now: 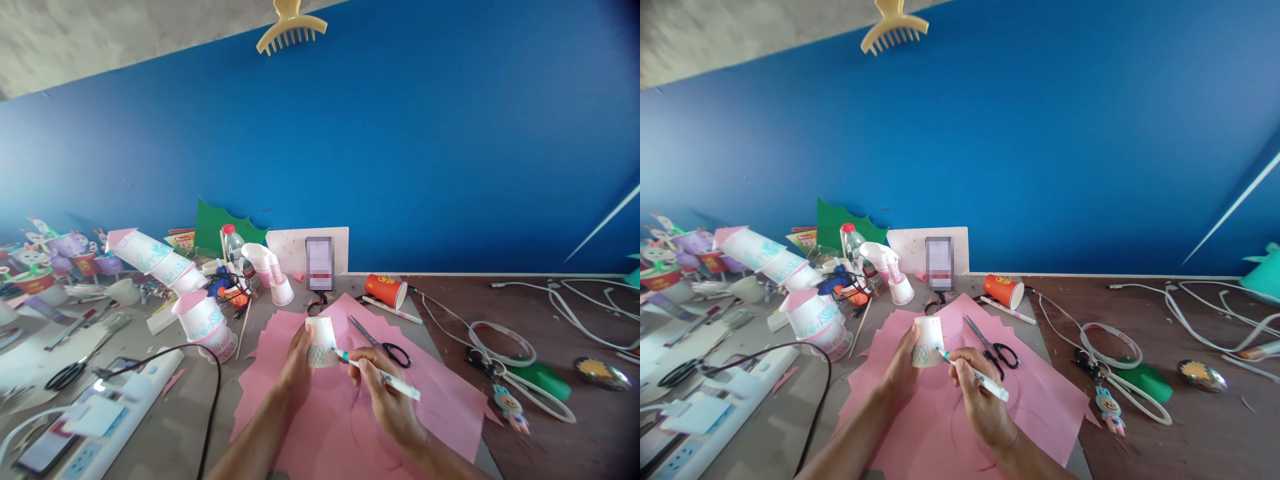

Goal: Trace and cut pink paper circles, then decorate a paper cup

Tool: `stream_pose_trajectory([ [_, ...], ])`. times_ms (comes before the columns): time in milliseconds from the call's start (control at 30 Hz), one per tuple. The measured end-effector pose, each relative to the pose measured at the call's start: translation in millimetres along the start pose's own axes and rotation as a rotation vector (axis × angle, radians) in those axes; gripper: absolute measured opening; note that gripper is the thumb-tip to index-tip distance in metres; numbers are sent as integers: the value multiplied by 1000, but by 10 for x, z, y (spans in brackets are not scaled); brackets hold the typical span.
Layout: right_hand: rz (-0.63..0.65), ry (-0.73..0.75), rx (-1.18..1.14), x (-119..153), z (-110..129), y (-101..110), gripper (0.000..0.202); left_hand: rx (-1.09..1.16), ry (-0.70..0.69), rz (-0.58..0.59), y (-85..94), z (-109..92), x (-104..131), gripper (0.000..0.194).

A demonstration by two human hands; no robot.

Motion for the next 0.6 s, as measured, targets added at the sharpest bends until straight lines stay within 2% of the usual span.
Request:
stream_pose_trajectory([
  [167, -5, -1, 16, -6, -7, 3, 29, -5, -5, 20, -30, -34, 9, 57],
  [367, 3, -7, 13, -5, -6, 4, 31, -14, -16, -25, -3, -25, 13, 43],
  [600, 12, -49, -3, 12, -32, 3, 33, -8, -11, -34, 2, -28, 20, 43],
])
Point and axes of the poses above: each hand's wrist, its own x-axis away from the middle knuckle, its own y-axis out of the back of the hand, z = x × y, the point moved 3 cm from there along -x, towards the middle knuckle, and after that the axes turned 6 degrees about z, right-handed, at the moved point
